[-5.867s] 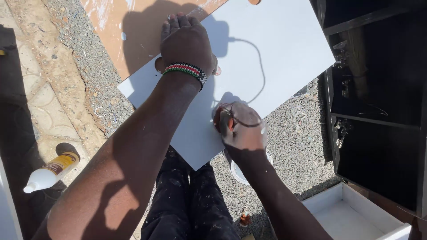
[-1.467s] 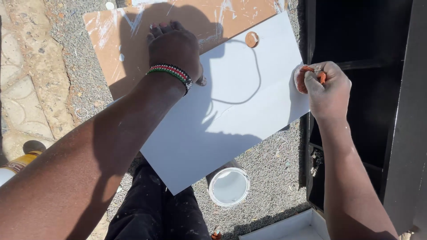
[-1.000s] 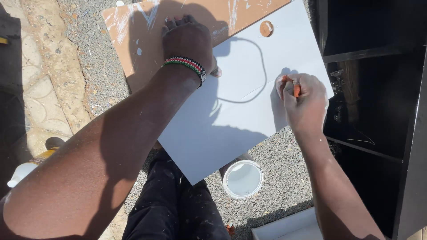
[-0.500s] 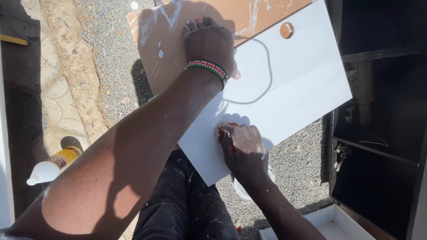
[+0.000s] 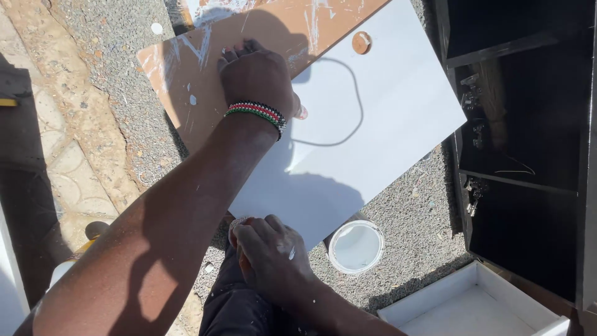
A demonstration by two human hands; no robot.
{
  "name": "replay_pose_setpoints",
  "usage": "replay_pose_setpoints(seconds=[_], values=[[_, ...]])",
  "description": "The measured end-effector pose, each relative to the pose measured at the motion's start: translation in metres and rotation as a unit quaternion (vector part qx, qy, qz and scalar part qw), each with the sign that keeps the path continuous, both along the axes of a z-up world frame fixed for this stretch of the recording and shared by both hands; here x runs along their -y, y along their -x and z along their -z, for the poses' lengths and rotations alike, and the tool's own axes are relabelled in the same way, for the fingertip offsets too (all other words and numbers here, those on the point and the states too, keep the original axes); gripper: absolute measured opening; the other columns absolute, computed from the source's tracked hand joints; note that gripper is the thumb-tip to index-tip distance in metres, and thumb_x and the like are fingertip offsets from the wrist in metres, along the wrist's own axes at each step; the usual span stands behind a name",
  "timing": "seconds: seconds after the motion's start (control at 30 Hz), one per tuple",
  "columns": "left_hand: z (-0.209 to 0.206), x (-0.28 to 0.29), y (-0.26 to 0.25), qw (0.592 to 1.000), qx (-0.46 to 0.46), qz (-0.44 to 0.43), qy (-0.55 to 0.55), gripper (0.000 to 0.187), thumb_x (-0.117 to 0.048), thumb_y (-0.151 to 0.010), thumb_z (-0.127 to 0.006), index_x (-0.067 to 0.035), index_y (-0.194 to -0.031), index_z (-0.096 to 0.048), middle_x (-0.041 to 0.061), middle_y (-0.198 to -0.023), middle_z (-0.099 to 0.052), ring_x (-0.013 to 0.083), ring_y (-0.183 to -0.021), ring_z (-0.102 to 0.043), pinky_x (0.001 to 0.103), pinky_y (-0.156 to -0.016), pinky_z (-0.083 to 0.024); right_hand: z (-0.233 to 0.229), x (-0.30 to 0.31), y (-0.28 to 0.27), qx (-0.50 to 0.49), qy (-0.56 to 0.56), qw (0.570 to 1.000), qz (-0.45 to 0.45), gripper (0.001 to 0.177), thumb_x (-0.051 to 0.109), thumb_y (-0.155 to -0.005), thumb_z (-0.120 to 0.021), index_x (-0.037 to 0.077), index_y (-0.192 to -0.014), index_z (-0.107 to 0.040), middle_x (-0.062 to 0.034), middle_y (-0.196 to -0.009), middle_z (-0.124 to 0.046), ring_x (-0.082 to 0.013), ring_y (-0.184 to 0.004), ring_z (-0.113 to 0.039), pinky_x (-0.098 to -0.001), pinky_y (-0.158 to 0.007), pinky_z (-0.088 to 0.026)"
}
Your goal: The person paints a white rectangular wooden board with two circular cutouts using a sponge. They repeatedly dip the sponge into a paint can to apply white paint to the board's surface and edges. The person holds the board with one hand while painting with the other, occasionally adjusting the board's position.
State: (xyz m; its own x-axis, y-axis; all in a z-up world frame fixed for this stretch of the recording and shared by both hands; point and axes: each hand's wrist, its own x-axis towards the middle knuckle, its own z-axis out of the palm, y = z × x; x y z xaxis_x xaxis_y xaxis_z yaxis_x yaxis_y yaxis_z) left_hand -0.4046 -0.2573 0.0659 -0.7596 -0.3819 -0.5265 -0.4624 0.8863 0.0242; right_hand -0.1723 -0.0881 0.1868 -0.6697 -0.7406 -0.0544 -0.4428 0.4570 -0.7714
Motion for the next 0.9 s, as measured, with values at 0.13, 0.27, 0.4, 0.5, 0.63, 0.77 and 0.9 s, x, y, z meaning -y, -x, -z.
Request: replay_pose_setpoints(seconds=[0.13, 0.27, 0.4, 0.5, 0.63, 0.77, 0.9], values=[[0.013, 0.002, -0.010, 0.999, -0.041, 0.022, 0.026, 0.204, -0.109, -0.036, -0.109, 0.016, -0.179, -0.035, 0.038, -0.179, -0.053, 0.0507, -0.164, -0.054, 0.061, -0.134, -0.040, 0.055, -0.047, 0.102, -0.049, -0.089, 0.995, 0.002, 0.048, 0.004, -0.090, -0.076, 0.013, -0.136, -0.074, -0.0113, -0.108, -0.071, -0.0437, -0.088, -0.063, -0.0601, -0.061, -0.047], [0.018, 0.002, -0.020, 0.993, -0.102, 0.035, 0.043, 0.193, -0.103, -0.039, -0.109, 0.018, -0.175, -0.044, 0.040, -0.165, -0.067, 0.0541, -0.156, -0.063, 0.060, -0.127, -0.049, 0.070, -0.155, 0.323, -0.170, -0.092, 0.960, 0.200, 0.012, 0.007, -0.111, -0.076, 0.012, -0.120, -0.082, 0.0004, -0.112, -0.085, -0.0149, -0.097, -0.077, -0.0340, -0.089, -0.059], [0.017, 0.004, -0.017, 0.995, -0.082, 0.031, 0.037, 0.197, -0.106, -0.038, -0.110, 0.016, -0.176, -0.042, 0.040, -0.169, -0.063, 0.0560, -0.156, -0.062, 0.059, -0.126, -0.050, 0.071, -0.178, 0.412, 0.028, 0.009, 0.933, 0.359, 0.036, -0.006, -0.111, -0.070, 0.015, -0.087, -0.054, 0.0033, -0.085, -0.063, -0.0079, -0.078, -0.065, -0.0266, -0.065, -0.055], [0.016, 0.008, -0.013, 0.991, -0.118, 0.044, 0.041, 0.192, -0.116, -0.040, -0.107, 0.015, -0.170, -0.052, 0.036, -0.156, -0.074, 0.0576, -0.140, -0.074, 0.054, -0.114, -0.061, 0.020, -0.067, 0.240, 0.037, -0.070, 0.947, 0.313, 0.017, 0.019, -0.106, -0.065, 0.015, -0.090, -0.059, 0.0004, -0.082, -0.068, -0.0148, -0.076, -0.059, -0.0358, -0.065, -0.048], [-0.071, 0.033, -0.015, 0.989, -0.128, -0.008, -0.079, 0.134, -0.126, -0.081, -0.074, 0.000, -0.125, -0.084, 0.022, -0.116, -0.089, 0.0465, -0.111, -0.086, 0.058, -0.087, -0.066, 0.017, 0.021, 0.008, 0.047, -0.104, 0.976, 0.186, 0.009, 0.022, -0.107, -0.062, 0.017, -0.107, -0.070, -0.0077, -0.097, -0.081, -0.0419, -0.089, -0.075, -0.0604, -0.070, -0.052], [-0.124, 0.052, -0.037, 0.967, -0.070, -0.094, -0.228, 0.072, -0.085, -0.103, -0.067, -0.015, -0.116, -0.052, 0.008, -0.114, -0.054, 0.0333, -0.107, -0.051, 0.052, -0.091, -0.042, 0.017, 0.007, -0.072, 0.197, -0.037, 0.978, 0.061, 0.020, 0.028, -0.106, -0.061, 0.024, -0.120, -0.073, 0.0044, -0.119, -0.086, -0.0315, -0.114, -0.081, -0.0532, -0.084, -0.063], [-0.167, 0.032, -0.128, 0.837, -0.179, -0.224, -0.467, 0.034, -0.031, -0.106, -0.082, -0.005, -0.129, -0.081, 0.004, -0.098, -0.088, 0.0107, -0.090, -0.080, 0.029, -0.097, -0.061, 0.005, -0.108, -0.048, 0.226, 0.034, 0.966, 0.124, 0.031, 0.036, -0.113, -0.070, 0.012, -0.128, -0.082, -0.0066, -0.124, -0.092, -0.0280, -0.109, -0.086, -0.0421, -0.094, -0.065]])
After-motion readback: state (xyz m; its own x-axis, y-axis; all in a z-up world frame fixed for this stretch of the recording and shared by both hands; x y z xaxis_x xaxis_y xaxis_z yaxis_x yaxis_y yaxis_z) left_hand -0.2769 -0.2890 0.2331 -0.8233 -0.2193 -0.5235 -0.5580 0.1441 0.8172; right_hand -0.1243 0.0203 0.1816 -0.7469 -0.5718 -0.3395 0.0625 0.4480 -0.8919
